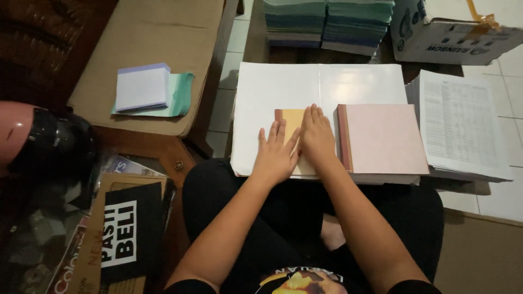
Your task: The person is flipping through the pages of two small paper pads, likely for inspection or counting purposes.
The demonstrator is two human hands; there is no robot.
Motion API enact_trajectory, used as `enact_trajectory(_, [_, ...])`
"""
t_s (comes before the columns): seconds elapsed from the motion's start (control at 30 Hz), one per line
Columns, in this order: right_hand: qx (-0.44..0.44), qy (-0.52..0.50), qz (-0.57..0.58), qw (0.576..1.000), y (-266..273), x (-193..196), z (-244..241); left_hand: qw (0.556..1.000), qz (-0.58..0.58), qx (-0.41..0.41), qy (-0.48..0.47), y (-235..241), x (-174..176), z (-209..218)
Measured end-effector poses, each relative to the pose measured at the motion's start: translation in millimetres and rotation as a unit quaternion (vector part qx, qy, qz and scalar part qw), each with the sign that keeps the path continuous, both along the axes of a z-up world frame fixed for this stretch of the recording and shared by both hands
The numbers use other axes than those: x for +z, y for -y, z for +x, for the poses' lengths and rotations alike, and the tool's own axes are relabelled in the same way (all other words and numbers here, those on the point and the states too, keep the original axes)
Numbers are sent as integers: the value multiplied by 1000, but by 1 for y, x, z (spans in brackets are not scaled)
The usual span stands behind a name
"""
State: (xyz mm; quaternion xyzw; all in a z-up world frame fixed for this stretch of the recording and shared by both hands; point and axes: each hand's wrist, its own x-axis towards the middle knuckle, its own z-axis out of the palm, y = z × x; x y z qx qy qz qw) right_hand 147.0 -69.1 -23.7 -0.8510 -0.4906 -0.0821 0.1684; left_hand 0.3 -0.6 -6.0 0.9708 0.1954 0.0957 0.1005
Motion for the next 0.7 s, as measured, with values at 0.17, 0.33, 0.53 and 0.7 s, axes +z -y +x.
enact_trajectory(0.17, [-19, 7, -13, 1000, 23, 13, -26, 1000, 3, 14, 16, 1, -5, 2])
enact_trajectory(0.33, [7, 51, -36, 998, 82, -4, -61, 1000, -20, 21, -7, 6, 5, 5])
enact_trajectory(0.53, [13, 93, -34, 995, 94, -17, -64, 997, 60, -14, -55, -2, 0, 48])
enact_trajectory(0.7, [15, 30, -46, 998, 91, -13, -67, 993, 57, -69, -79, -40, -20, 107])
